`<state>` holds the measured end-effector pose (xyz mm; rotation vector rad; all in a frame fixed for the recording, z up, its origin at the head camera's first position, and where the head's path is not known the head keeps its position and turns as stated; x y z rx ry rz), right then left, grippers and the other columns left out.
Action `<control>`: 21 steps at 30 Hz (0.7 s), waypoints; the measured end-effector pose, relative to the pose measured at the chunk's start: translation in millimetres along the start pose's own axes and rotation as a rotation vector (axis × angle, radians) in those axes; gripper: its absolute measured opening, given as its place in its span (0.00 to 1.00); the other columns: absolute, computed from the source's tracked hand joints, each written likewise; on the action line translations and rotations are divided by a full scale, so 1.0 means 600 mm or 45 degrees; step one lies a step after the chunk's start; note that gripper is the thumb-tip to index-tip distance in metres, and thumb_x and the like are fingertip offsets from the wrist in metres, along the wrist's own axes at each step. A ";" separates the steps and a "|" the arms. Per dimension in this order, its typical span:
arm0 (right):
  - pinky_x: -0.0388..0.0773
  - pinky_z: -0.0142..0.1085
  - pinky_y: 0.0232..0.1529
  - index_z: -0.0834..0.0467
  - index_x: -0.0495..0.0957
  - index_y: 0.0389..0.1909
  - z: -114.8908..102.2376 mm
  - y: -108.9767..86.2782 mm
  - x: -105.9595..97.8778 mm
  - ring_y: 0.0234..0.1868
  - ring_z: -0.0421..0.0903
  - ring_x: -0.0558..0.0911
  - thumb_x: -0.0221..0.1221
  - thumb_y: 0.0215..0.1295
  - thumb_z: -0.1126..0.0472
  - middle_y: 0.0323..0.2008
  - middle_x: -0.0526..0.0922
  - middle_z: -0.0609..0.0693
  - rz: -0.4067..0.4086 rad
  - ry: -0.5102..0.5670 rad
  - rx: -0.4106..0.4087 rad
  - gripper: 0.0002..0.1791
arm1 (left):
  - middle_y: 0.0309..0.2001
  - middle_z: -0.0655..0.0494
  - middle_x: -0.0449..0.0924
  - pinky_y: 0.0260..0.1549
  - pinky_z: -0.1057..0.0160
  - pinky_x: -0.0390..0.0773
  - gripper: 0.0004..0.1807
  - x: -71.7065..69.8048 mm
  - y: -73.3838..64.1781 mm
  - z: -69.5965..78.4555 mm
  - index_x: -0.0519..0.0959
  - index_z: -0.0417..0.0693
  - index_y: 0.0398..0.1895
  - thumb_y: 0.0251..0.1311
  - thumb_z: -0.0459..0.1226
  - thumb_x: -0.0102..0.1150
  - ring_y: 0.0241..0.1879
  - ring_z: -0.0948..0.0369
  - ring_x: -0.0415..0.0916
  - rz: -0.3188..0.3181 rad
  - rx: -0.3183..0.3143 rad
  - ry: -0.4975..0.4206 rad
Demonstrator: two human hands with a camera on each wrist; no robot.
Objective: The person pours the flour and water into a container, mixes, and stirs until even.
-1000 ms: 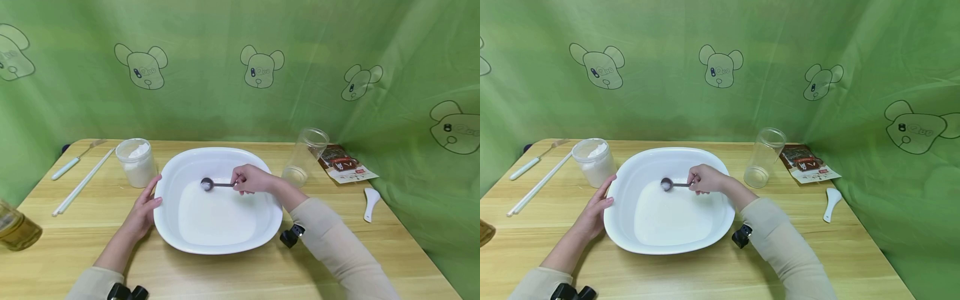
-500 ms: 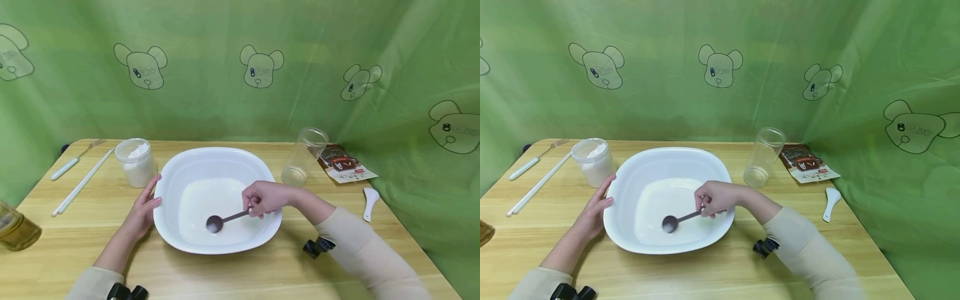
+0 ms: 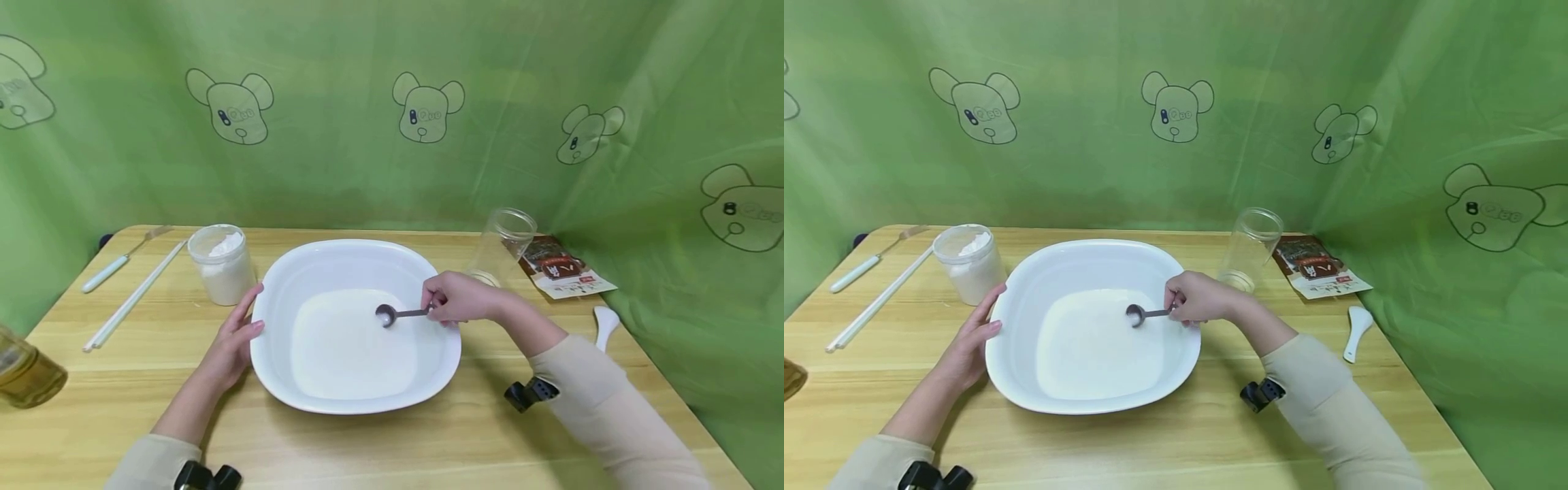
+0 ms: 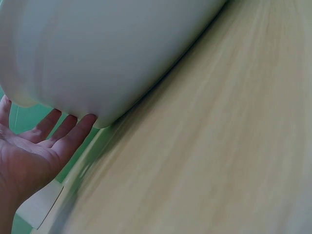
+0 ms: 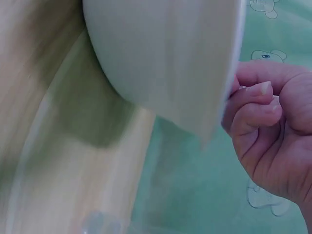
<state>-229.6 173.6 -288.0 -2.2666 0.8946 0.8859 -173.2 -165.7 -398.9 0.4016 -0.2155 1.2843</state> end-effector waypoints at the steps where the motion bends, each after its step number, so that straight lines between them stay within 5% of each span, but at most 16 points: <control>1: 0.64 0.28 0.11 0.64 0.73 0.28 0.000 0.007 0.004 0.12 0.40 0.68 0.55 0.50 0.71 0.14 0.72 0.51 -0.001 0.036 0.000 0.03 | 0.50 0.48 0.63 0.35 0.60 0.75 0.30 0.000 0.000 0.000 0.52 0.57 0.64 0.57 0.28 0.39 0.40 0.58 0.71 -0.002 0.002 -0.004; 12: 0.60 0.26 0.11 0.66 0.73 0.30 -0.013 0.038 0.050 0.10 0.39 0.63 0.55 0.53 0.71 0.13 0.72 0.52 -0.162 0.287 -0.055 0.03 | 0.49 0.48 0.63 0.34 0.59 0.75 0.31 0.000 0.003 0.002 0.53 0.57 0.64 0.56 0.29 0.41 0.40 0.58 0.71 0.009 -0.010 -0.008; 21: 0.61 0.26 0.10 0.63 0.75 0.26 -0.016 -0.002 0.032 0.11 0.40 0.67 0.55 0.48 0.73 0.10 0.67 0.48 -0.222 0.158 -0.094 0.04 | 0.50 0.49 0.63 0.34 0.59 0.75 0.30 0.000 0.000 0.002 0.53 0.58 0.64 0.57 0.29 0.39 0.40 0.58 0.72 0.024 -0.017 0.014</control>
Point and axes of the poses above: each hand's wrist, its own y-axis towards the middle knuckle, its own x-axis out of the palm, z = x × y, the point moved 1 cm from there along y, towards the middle knuckle
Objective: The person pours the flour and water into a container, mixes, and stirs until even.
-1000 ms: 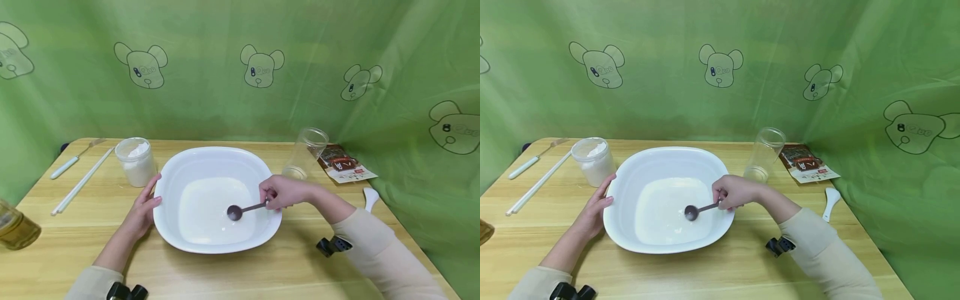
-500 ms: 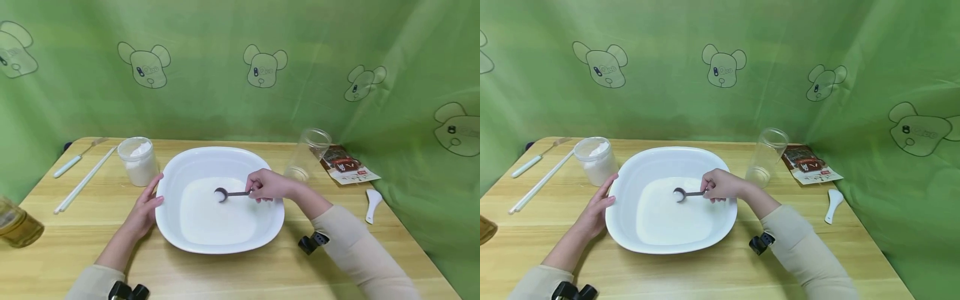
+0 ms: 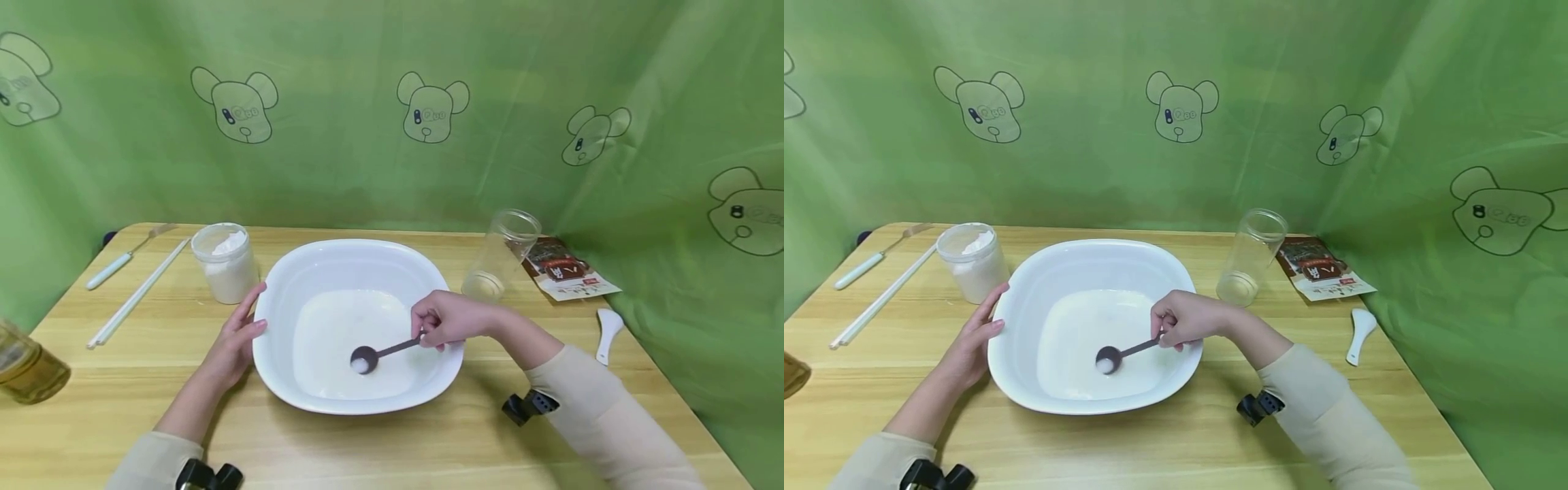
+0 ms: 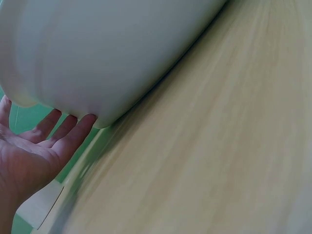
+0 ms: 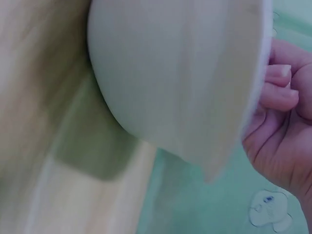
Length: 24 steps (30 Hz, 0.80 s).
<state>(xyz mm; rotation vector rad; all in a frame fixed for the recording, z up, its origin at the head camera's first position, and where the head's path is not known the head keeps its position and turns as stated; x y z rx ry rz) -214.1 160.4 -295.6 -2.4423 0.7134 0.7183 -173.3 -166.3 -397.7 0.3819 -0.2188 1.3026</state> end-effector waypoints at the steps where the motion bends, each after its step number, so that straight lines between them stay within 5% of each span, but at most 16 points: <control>1: 0.62 0.26 0.10 0.63 0.75 0.25 -0.001 -0.006 -0.005 0.12 0.40 0.68 0.55 0.48 0.73 0.10 0.67 0.48 0.012 -0.032 0.005 0.04 | 0.50 0.49 0.63 0.34 0.59 0.75 0.30 0.000 0.000 0.000 0.53 0.58 0.64 0.57 0.29 0.39 0.40 0.58 0.72 0.001 0.000 0.003; 10: 0.64 0.29 0.12 0.62 0.74 0.23 0.002 -0.015 -0.033 0.12 0.41 0.69 0.54 0.47 0.73 0.12 0.69 0.47 0.236 -0.256 0.095 0.04 | 0.50 0.49 0.62 0.34 0.59 0.76 0.30 -0.001 0.000 0.001 0.53 0.58 0.64 0.57 0.29 0.40 0.40 0.58 0.72 0.004 -0.002 0.000; 24: 0.59 0.27 0.11 0.66 0.73 0.31 -0.009 0.083 0.017 0.10 0.39 0.63 0.54 0.52 0.71 0.13 0.73 0.52 0.196 0.045 0.048 0.05 | 0.50 0.49 0.62 0.35 0.59 0.75 0.31 0.001 -0.001 0.000 0.53 0.57 0.64 0.56 0.29 0.41 0.41 0.58 0.71 -0.009 0.002 -0.015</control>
Point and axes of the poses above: each hand's wrist, its own y-axis towards the middle knuckle, its own x-axis out of the palm, z = x × y, the point moved 1 cm from there along y, towards the middle knuckle
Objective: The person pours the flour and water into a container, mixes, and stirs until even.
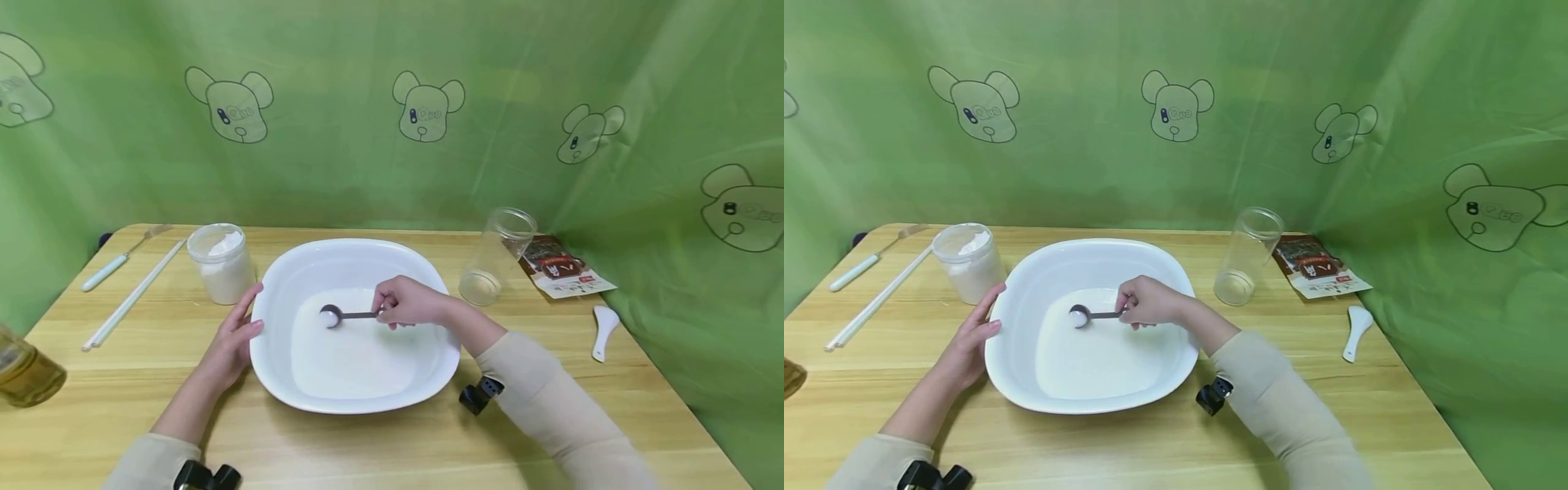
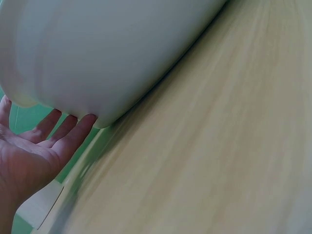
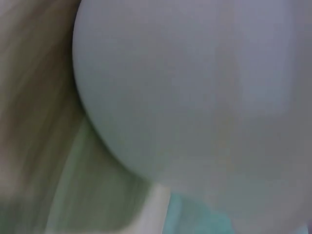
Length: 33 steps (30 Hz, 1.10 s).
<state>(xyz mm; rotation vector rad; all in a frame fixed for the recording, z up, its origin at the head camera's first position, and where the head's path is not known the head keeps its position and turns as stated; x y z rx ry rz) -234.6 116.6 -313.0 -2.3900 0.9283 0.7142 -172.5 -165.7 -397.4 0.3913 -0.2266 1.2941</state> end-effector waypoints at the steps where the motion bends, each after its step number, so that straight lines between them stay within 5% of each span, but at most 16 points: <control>1: 0.58 0.27 0.11 0.66 0.73 0.31 -0.003 0.004 0.005 0.10 0.39 0.63 0.54 0.52 0.71 0.13 0.73 0.52 -0.024 0.010 -0.015 0.05 | 0.51 0.49 0.62 0.35 0.60 0.75 0.31 0.000 0.000 0.000 0.53 0.57 0.64 0.56 0.29 0.41 0.41 0.58 0.71 0.001 0.002 0.000; 9: 0.60 0.27 0.12 0.61 0.75 0.28 -0.017 -0.026 0.010 0.11 0.40 0.64 0.55 0.51 0.72 0.11 0.70 0.50 -0.195 -0.054 -0.057 0.05 | 0.52 0.47 0.59 0.35 0.60 0.75 0.31 0.000 0.002 0.003 0.52 0.56 0.64 0.56 0.29 0.40 0.42 0.58 0.71 0.010 -0.001 0.031; 16: 0.62 0.27 0.12 0.62 0.76 0.25 -0.005 -0.077 -0.032 0.13 0.43 0.70 0.55 0.47 0.74 0.10 0.66 0.47 -0.202 -0.145 -0.055 0.06 | 0.50 0.49 0.63 0.34 0.59 0.76 0.31 -0.002 0.002 0.002 0.53 0.57 0.64 0.56 0.28 0.41 0.40 0.58 0.72 0.002 -0.002 0.010; 24: 0.62 0.29 0.11 0.63 0.76 0.24 0.005 -0.094 -0.077 0.11 0.40 0.67 0.53 0.46 0.74 0.12 0.70 0.48 0.010 -0.343 0.050 0.06 | 0.49 0.49 0.64 0.35 0.59 0.75 0.31 -0.001 0.001 0.002 0.52 0.57 0.64 0.57 0.28 0.40 0.41 0.58 0.72 0.003 0.002 -0.002; 28: 0.65 0.30 0.13 0.64 0.75 0.25 0.012 -0.071 -0.080 0.12 0.42 0.69 0.52 0.47 0.73 0.13 0.71 0.49 0.141 -0.390 0.102 0.05 | 0.50 0.48 0.62 0.36 0.59 0.75 0.31 -0.003 0.001 0.002 0.52 0.57 0.64 0.57 0.28 0.40 0.42 0.57 0.71 0.001 0.008 0.004; 33: 0.65 0.30 0.14 0.66 0.75 0.29 0.022 -0.031 -0.069 0.14 0.42 0.70 0.53 0.50 0.72 0.14 0.73 0.52 0.267 -0.294 0.152 0.05 | 0.52 0.47 0.60 0.36 0.59 0.75 0.31 -0.004 0.002 0.001 0.52 0.57 0.65 0.57 0.29 0.40 0.42 0.57 0.71 0.000 0.001 0.008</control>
Point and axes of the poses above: each hand's wrist, its own y-axis towards the middle knuckle, its own x-axis out of the palm, z = x × y, the point moved 1 cm from there along y, towards the middle knuckle
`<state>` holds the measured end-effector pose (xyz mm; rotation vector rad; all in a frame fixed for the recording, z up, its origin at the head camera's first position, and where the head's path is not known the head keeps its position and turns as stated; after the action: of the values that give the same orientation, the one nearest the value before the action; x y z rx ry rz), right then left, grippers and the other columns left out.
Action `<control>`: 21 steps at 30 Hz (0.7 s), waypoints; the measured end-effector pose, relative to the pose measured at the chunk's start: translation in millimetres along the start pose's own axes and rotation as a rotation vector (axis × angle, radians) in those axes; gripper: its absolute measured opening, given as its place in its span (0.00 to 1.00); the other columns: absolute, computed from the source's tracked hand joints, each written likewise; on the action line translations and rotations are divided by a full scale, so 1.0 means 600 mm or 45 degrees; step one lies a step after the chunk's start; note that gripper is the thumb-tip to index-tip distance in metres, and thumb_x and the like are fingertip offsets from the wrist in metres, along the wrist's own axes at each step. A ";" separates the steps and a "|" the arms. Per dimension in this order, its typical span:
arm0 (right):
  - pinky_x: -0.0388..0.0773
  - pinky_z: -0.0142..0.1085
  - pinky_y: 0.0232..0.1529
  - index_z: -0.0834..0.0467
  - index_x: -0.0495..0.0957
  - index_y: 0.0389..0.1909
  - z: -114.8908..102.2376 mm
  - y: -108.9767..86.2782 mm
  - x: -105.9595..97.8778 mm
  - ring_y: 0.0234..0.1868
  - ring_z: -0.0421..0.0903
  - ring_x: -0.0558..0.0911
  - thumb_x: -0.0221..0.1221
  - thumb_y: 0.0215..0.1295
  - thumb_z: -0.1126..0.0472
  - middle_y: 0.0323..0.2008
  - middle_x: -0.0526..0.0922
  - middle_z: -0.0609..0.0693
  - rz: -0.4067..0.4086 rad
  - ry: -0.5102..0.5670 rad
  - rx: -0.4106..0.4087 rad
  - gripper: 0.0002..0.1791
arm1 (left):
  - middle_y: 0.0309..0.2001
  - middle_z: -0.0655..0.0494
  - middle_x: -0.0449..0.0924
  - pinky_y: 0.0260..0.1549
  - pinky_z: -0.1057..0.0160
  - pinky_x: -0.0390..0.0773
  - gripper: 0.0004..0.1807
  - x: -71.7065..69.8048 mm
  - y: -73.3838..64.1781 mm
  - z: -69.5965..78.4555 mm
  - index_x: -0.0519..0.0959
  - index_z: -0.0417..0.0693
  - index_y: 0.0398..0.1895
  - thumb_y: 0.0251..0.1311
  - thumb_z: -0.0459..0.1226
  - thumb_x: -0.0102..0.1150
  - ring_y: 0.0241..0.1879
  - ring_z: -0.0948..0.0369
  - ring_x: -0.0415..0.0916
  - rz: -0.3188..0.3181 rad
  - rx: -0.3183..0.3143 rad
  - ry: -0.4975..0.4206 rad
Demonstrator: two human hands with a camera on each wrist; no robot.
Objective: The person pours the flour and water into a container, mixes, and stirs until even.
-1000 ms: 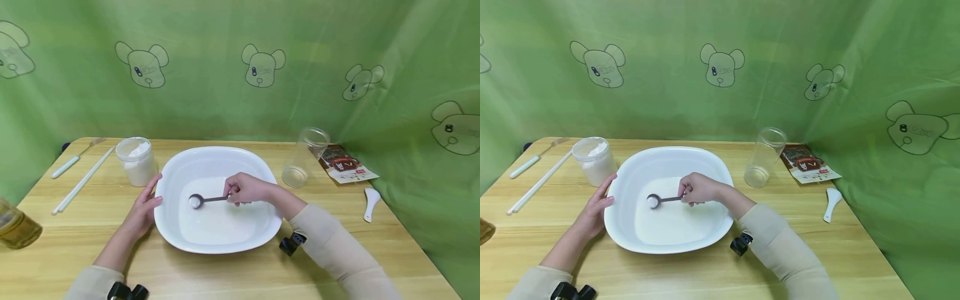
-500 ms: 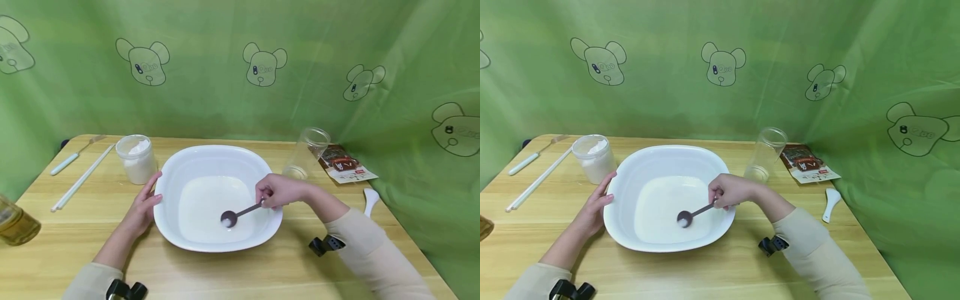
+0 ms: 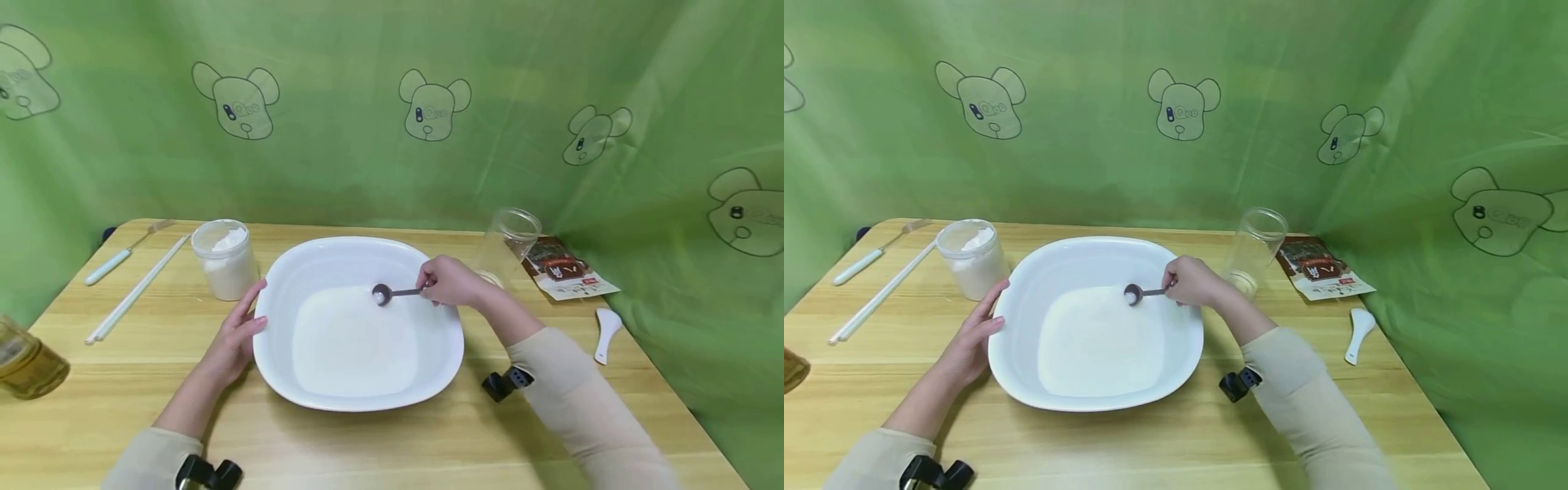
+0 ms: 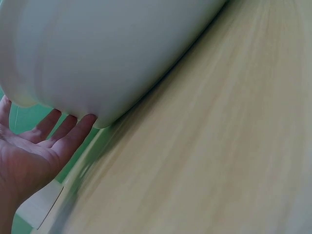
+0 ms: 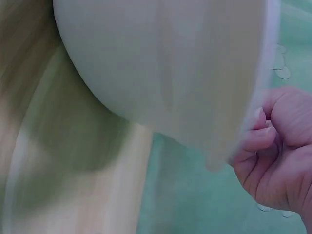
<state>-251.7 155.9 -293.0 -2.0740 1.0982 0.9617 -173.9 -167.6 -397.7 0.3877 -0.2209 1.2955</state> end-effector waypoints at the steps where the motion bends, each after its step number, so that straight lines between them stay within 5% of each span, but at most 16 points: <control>1: 0.65 0.30 0.14 0.67 0.75 0.30 0.000 0.007 0.006 0.13 0.42 0.69 0.53 0.50 0.72 0.14 0.73 0.52 0.008 0.035 0.009 0.05 | 0.52 0.47 0.60 0.36 0.59 0.75 0.31 0.000 0.000 0.000 0.52 0.57 0.64 0.57 0.29 0.40 0.42 0.57 0.71 0.001 -0.002 0.000; 12: 0.61 0.27 0.12 0.64 0.75 0.31 -0.038 0.048 0.073 0.12 0.41 0.66 0.55 0.52 0.70 0.14 0.74 0.52 -0.132 0.265 -0.051 0.05 | 0.50 0.49 0.62 0.36 0.59 0.75 0.31 0.001 0.000 0.000 0.53 0.57 0.64 0.56 0.29 0.41 0.42 0.58 0.71 0.010 -0.001 0.002; 21: 0.58 0.27 0.11 0.63 0.76 0.29 -0.067 0.013 0.085 0.10 0.40 0.64 0.56 0.51 0.71 0.11 0.71 0.52 -0.421 0.289 -0.157 0.04 | 0.51 0.49 0.61 0.36 0.60 0.75 0.31 0.001 -0.001 -0.001 0.52 0.57 0.64 0.56 0.29 0.41 0.43 0.58 0.71 0.009 0.002 0.002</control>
<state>-225.5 99.5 -313.2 -2.4156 0.7805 0.6585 -173.4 -166.7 -398.1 0.3875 -0.2200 1.3030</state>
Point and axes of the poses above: each hand's wrist, its own y-axis towards the middle knuckle, its own x-axis out of the palm, z = x × y, the point moved 1 cm from there along y, towards the middle knuckle
